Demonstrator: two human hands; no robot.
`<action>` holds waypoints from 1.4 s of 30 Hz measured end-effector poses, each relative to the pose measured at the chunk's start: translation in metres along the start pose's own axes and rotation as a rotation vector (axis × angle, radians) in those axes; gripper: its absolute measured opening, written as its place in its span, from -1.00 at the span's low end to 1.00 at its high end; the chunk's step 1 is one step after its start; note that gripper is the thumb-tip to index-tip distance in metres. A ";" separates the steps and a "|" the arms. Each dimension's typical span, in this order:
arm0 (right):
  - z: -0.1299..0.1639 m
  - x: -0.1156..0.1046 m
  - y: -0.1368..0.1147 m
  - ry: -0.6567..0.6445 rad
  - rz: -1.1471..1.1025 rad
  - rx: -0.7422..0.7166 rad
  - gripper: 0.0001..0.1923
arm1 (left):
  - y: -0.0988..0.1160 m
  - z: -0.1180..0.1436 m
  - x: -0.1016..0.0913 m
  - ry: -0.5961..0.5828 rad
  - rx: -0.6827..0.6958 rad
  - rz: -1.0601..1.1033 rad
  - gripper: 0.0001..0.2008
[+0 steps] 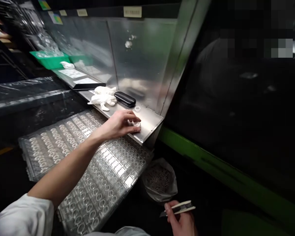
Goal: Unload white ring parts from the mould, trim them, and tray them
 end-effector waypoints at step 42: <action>0.088 -0.087 -0.098 0.348 -0.434 -0.446 -0.84 | 0.170 0.104 0.196 0.367 0.134 0.912 -0.56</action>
Point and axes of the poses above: each hand's wrist, its own z-axis away from the middle knuckle, its own x-axis out of the palm, y = z × x, the point moved 2 cm from there along -z, towards the middle knuckle, and after that the axes turned 13 degrees about -y, right-handed, at the moved point
